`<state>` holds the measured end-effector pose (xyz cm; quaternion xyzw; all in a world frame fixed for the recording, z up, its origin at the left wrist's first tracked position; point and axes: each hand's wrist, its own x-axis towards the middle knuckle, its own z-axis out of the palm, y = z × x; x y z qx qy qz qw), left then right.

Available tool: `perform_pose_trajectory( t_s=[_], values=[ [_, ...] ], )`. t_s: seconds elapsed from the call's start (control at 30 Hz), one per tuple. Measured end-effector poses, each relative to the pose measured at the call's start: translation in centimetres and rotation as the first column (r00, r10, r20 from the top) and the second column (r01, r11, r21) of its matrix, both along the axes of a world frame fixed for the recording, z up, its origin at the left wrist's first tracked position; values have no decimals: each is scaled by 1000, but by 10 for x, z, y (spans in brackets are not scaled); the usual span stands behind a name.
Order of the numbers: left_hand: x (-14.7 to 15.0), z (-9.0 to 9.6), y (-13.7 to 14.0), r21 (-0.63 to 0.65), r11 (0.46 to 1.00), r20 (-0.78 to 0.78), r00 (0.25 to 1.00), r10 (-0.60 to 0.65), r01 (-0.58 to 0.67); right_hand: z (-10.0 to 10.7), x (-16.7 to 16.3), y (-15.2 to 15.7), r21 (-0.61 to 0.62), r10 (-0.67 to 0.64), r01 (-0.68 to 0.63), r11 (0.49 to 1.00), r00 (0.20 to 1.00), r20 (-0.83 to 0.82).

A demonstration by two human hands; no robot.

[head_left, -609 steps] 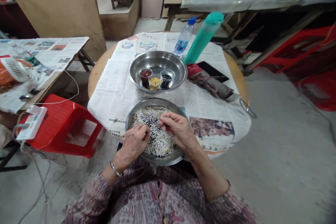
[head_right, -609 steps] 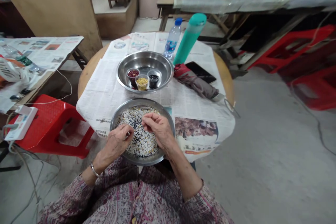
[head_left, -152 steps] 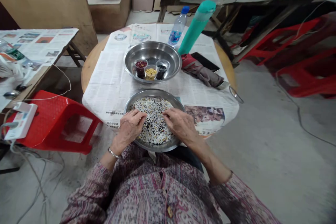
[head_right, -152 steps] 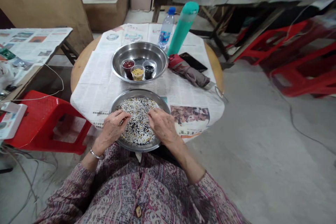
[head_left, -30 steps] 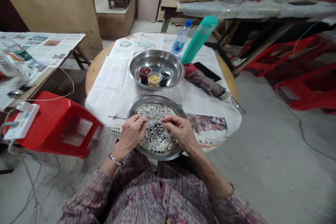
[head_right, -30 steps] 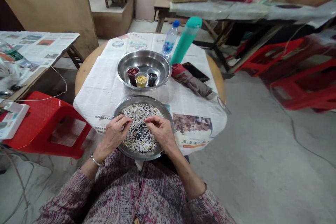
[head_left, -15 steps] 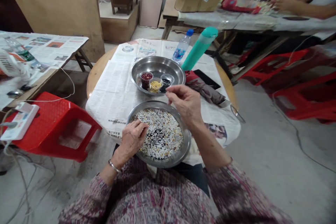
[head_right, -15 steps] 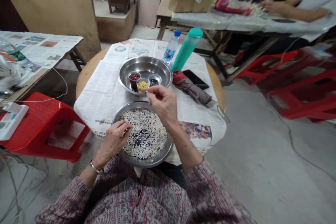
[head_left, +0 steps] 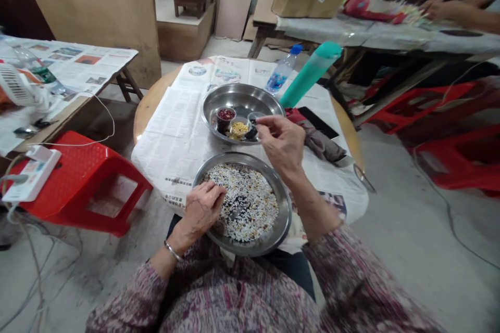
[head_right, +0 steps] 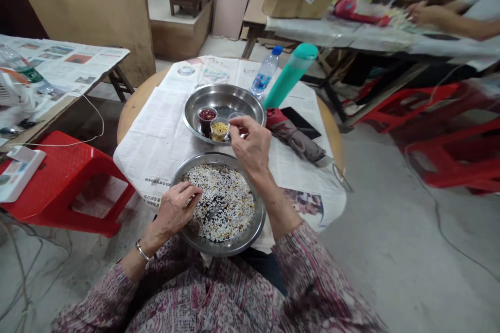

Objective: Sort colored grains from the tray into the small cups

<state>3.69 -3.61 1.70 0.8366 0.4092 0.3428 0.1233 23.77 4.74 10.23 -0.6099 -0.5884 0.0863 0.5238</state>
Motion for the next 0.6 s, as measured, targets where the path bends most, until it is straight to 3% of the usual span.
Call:
perform_pose_trajectory(
  t_s=[0.13, 0.27, 0.37, 0.5, 0.6],
  values=[
    [1, 2, -1, -18, 1000, 57, 998, -1, 2, -15, -1, -59, 86, 11, -12, 996, 1000, 17],
    [1, 4, -1, -34, 999, 104, 995, -6, 10, -45, 1, -95, -61, 192, -185, 981, 971, 140],
    [1, 6, -1, -39, 999, 84, 996, -7, 11, -66, -1, -101, -214, 326, -276, 937, 912, 250],
    [1, 7, -1, -47, 999, 40, 999, -7, 9, -80, -11, -97, -334, 350, -205, 920, 814, 464],
    [1, 7, -2, -46, 999, 19, 1000, -5, 6, -81, -20, -94, -382, 353, -154, 911, 769, 533]
  ],
)
